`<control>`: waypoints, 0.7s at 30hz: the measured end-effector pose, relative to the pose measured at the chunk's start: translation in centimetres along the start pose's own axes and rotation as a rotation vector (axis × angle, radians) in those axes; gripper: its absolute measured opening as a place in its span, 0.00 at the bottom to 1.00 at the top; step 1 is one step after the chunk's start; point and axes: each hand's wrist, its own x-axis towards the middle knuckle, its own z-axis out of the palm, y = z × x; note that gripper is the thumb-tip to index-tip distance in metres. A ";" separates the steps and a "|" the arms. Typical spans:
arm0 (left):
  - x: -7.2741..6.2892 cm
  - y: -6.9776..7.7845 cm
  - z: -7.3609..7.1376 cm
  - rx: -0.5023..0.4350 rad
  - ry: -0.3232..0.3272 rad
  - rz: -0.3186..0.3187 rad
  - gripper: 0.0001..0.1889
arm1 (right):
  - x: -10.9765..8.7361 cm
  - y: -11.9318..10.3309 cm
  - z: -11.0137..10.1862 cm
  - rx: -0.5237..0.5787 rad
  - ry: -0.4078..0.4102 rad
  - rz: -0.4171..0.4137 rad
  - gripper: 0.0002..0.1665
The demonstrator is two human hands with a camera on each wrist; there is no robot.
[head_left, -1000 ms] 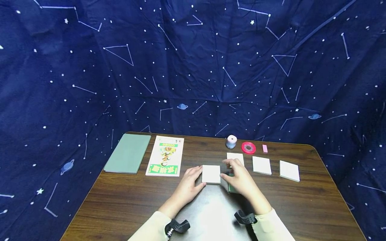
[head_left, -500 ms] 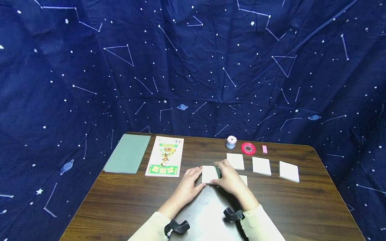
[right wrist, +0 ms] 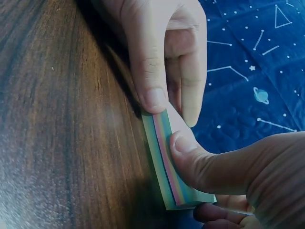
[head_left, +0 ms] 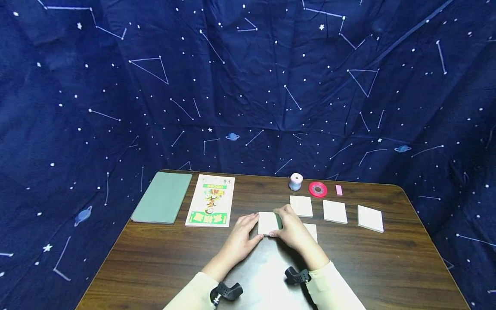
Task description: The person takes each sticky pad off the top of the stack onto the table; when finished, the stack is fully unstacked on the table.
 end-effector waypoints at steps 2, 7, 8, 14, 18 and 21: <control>0.0 0.1 -0.1 0.004 -0.003 -0.005 0.35 | 0.0 -0.1 0.0 0.000 0.006 -0.004 0.45; 0.0 0.6 -0.5 0.020 -0.010 -0.018 0.35 | 0.0 0.0 0.3 -0.021 0.043 -0.026 0.43; 0.0 0.6 -0.5 0.020 -0.007 -0.016 0.36 | 0.0 0.0 0.4 -0.027 0.051 -0.031 0.43; -0.1 0.0 -0.2 0.028 0.027 0.034 0.37 | -0.3 -0.4 0.3 -0.037 0.068 -0.035 0.43; -0.2 0.0 -0.1 0.021 0.014 0.018 0.38 | -0.5 -0.7 0.3 -0.050 0.075 -0.033 0.43; -0.2 0.2 -0.2 0.025 0.000 -0.003 0.38 | -0.6 -0.7 0.4 -0.064 0.088 -0.042 0.45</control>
